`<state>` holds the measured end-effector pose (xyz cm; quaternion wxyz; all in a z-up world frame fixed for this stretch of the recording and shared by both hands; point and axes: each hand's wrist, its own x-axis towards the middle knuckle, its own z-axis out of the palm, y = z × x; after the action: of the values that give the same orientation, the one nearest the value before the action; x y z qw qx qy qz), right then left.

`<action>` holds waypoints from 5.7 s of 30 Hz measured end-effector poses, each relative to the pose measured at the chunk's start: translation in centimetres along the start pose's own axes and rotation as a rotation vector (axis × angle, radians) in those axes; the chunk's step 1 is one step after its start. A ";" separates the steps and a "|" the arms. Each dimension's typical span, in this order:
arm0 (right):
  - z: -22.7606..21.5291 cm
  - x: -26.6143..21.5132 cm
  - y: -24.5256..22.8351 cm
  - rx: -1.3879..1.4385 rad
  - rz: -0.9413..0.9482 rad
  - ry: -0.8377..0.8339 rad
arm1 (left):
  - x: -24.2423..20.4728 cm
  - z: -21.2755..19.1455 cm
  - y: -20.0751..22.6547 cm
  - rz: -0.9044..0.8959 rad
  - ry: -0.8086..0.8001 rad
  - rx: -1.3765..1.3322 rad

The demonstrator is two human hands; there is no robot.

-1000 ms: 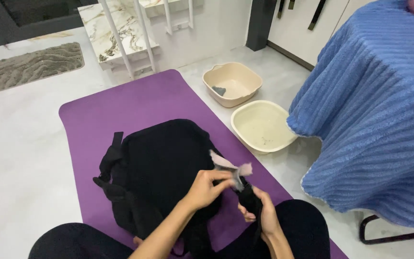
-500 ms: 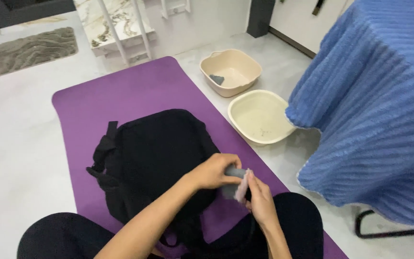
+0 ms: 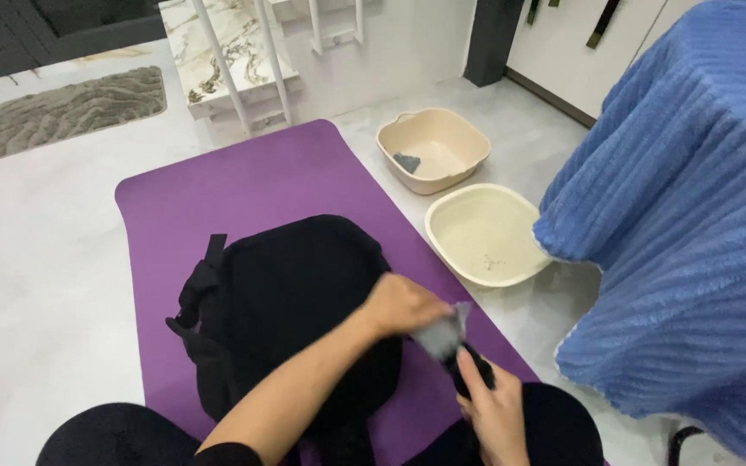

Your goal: A person is cleaning a black backpack by scrubbing it with a brush and soapy water, then wiping it clean with a cloth.

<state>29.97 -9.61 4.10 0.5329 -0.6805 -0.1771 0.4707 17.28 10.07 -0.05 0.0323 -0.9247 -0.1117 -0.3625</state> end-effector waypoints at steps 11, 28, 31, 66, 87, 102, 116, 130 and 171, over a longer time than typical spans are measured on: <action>-1.7 10.4 14.1 -0.020 -0.864 -0.056 | -3.5 -0.5 -13.4 -0.519 -0.178 0.239; 1.7 3.9 3.4 0.271 0.258 -0.789 | 0.6 -8.6 -3.1 -1.620 0.464 -1.086; 3.0 1.6 1.7 0.263 0.227 -0.790 | 0.1 -9.0 1.7 -1.448 0.204 -1.016; 6.1 -2.4 2.3 -0.964 -0.614 -0.250 | -10.4 -5.0 9.3 -1.494 0.241 -1.650; 1.3 2.4 4.1 -0.092 -0.057 -0.561 | -10.3 -4.0 5.2 -1.391 0.755 -1.927; 2.0 5.8 6.6 -0.120 -0.071 -0.634 | -5.3 -10.7 -1.4 -1.612 1.138 -1.535; 3.2 5.6 5.2 -1.202 -0.177 0.039 | -14.2 -8.3 -12.2 -1.389 0.336 -0.097; 4.4 9.6 7.4 -1.325 0.149 -0.289 | -10.1 -5.3 -7.1 -0.994 0.240 -0.127; 22.4 5.3 -4.6 -1.104 -0.865 -0.001 | -19.0 -32.6 -1.9 -1.668 1.396 -0.926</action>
<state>15.21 8.57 6.10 0.2486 -0.7201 -0.6453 0.0578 -18.29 3.84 11.05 -0.4986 -0.0910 -0.4971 -0.7043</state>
